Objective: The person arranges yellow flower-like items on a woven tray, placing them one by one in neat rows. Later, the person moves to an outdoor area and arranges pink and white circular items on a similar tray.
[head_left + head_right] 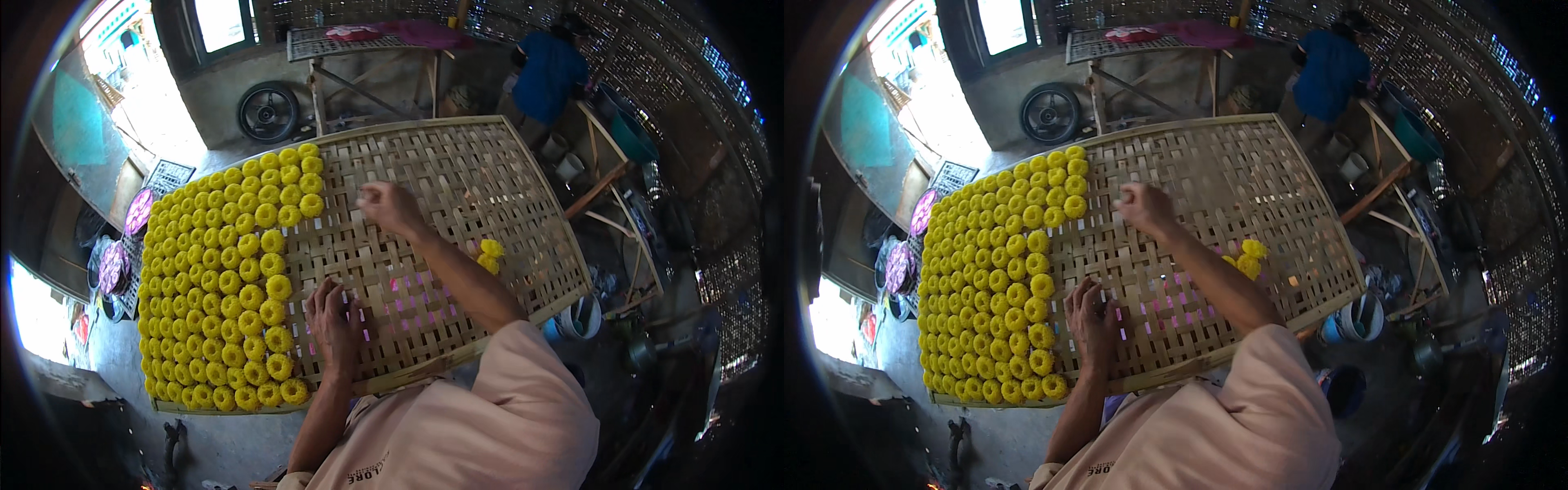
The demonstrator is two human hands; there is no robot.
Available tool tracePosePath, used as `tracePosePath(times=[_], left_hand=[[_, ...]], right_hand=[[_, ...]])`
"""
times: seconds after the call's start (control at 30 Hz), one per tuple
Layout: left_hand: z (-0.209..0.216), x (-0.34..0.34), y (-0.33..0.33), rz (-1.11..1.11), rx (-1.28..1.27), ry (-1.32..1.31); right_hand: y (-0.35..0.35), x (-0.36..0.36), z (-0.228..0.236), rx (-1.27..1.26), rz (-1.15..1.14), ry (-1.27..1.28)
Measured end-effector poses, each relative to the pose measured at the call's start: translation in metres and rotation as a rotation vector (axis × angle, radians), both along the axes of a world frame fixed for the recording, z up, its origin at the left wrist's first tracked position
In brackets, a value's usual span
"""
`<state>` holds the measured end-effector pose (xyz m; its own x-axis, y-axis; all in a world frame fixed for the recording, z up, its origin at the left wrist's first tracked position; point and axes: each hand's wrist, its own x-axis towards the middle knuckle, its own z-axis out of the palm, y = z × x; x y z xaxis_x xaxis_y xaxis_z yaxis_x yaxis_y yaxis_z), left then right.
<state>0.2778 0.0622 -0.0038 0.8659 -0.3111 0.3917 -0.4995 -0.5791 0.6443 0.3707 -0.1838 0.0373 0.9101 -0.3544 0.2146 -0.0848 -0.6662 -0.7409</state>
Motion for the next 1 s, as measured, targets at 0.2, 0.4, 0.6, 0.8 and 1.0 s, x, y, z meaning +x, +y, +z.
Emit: tracePosePath(times=[0.2,0.4,0.6,0.8,1.0], left_hand=[[-0.003,0.001,-0.001,0.003,0.014,-0.017],[-0.007,0.002,-0.002,-0.030,-0.029,-0.026],[-0.008,0.000,0.004,0.013,0.006,0.009],[-0.008,0.000,0.003,0.005,0.018,0.012],[-0.012,-0.001,0.001,0.035,-0.011,0.018]], right_hand=[[-0.100,-0.163,0.010,-0.600,-0.303,0.230],[-0.161,-0.216,-0.008,-0.269,-0.321,0.484],[-0.081,-0.125,0.027,0.954,-0.050,0.126],[0.042,0.005,0.001,0.690,0.350,0.298],[0.104,0.074,-0.047,0.110,0.188,0.079]])
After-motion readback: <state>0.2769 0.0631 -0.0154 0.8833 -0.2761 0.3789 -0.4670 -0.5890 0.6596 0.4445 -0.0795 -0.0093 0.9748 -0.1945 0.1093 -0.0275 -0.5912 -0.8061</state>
